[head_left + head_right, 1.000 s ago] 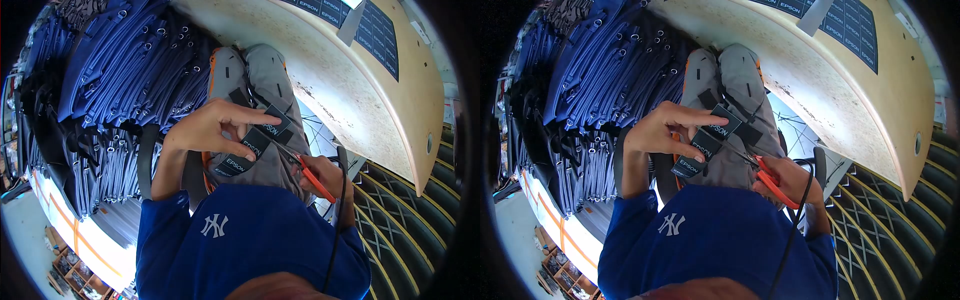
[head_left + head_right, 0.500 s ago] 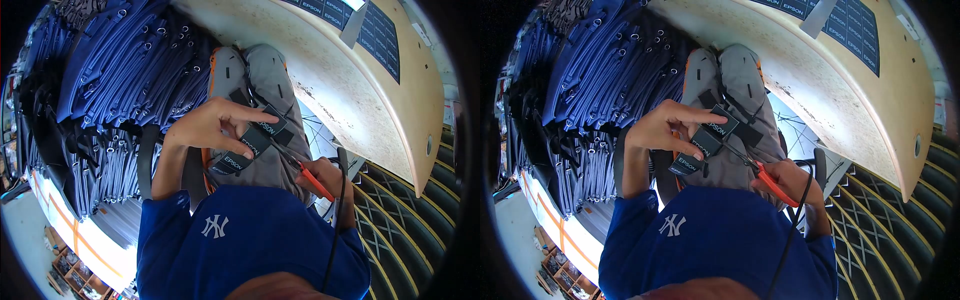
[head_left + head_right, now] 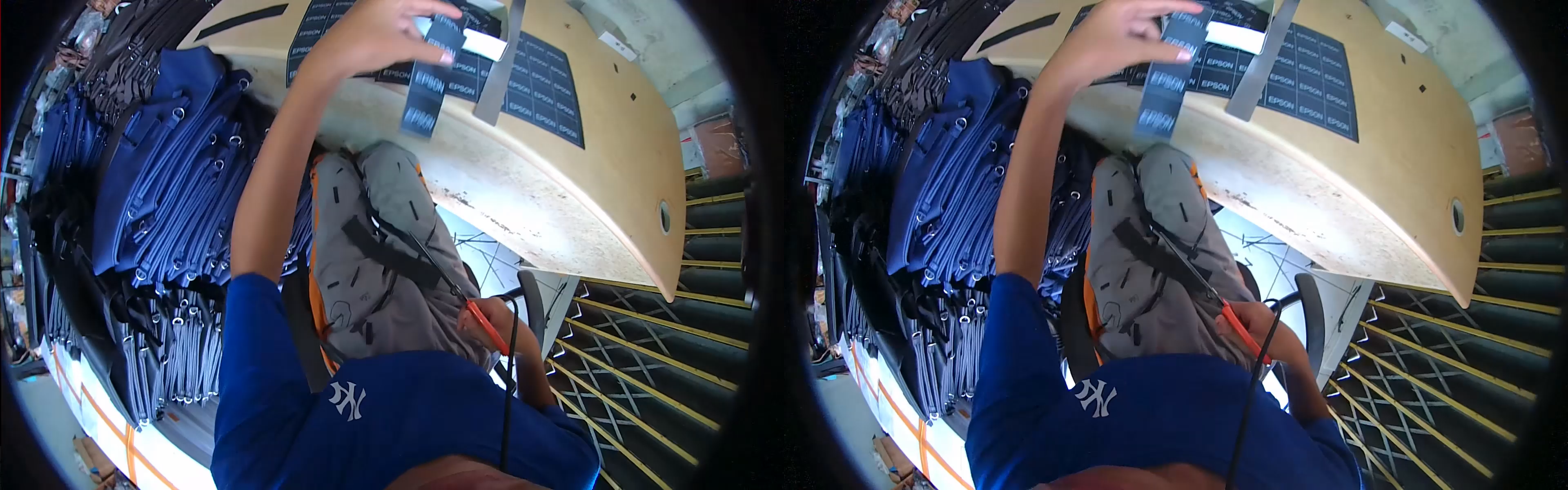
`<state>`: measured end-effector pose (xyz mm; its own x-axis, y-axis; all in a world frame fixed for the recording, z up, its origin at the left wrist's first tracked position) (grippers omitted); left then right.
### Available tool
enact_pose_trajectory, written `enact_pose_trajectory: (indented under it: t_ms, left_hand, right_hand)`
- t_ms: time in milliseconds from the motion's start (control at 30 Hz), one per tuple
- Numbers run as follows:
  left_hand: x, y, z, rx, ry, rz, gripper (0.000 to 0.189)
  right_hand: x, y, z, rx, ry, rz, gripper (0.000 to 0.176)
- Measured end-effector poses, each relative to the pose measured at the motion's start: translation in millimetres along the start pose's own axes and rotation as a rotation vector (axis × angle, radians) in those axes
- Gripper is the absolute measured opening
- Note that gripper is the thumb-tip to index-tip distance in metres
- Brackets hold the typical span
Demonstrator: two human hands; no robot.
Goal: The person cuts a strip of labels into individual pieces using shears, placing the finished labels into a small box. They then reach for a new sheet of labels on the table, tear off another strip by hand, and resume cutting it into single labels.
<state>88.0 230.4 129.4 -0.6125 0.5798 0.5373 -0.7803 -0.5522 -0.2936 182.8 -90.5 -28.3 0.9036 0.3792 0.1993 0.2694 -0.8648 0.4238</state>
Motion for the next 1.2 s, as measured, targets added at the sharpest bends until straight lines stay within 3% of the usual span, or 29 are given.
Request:
enact_pose_trajectory:
  t_ms: [167,267,300,333,367,433,500,567,667,933,1200]
  left_hand:
    - [10,-54,-12,-0.145,0.076,0.003,0.058]
    - [10,-20,-2,0.021,0.210,0.203,0.059]
    - [7,-7,-25,-0.156,0.047,0.199,0.069]
    - [1,16,-19,-0.099,0.168,0.178,0.070]
    - [-4,37,-13,-0.041,0.218,0.188,0.069]
    - [-16,81,-3,0.079,0.330,0.198,0.064]
    - [-40,119,-6,0.177,0.496,0.286,0.059]
    - [-60,144,5,0.243,0.642,0.309,0.047]
    - [-77,174,7,0.285,0.715,0.305,0.040]
    - [-88,211,7,0.301,0.756,0.367,0.024]
    - [-89,225,17,0.340,0.744,0.462,0.039]
  right_hand:
    - [3,5,3,0.008,-0.077,0.149,0.031]
    - [3,2,5,0.002,-0.113,0.184,0.032]
    - [3,-1,6,0.050,-0.141,0.233,0.030]
    - [0,-6,8,0.068,-0.245,0.248,0.046]
    - [-3,-13,13,0.172,-0.415,0.250,0.038]
    - [-6,-25,7,0.191,-0.570,0.246,0.036]
    - [-4,-37,-15,0.297,-0.598,0.284,0.025]
    - [-4,-46,-37,0.289,-0.647,0.360,0.025]
    - [-2,-65,-55,0.530,-0.528,0.435,0.033]
    - [-17,-80,-77,0.412,-0.470,0.365,0.030]
    - [-19,-85,-71,0.370,-0.518,0.309,0.025]
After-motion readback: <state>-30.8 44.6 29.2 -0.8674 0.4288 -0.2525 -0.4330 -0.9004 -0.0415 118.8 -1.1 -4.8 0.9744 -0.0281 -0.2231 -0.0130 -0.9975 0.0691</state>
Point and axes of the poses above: each hand's wrist, its own y-axis away from the middle knuckle, its own x-axis out of the back of the hand, z = x × y, the point moved 5 cm from there along -y, towards the middle knuckle, and after that the axes turned 4 degrees about y, right-handed, at the moved point
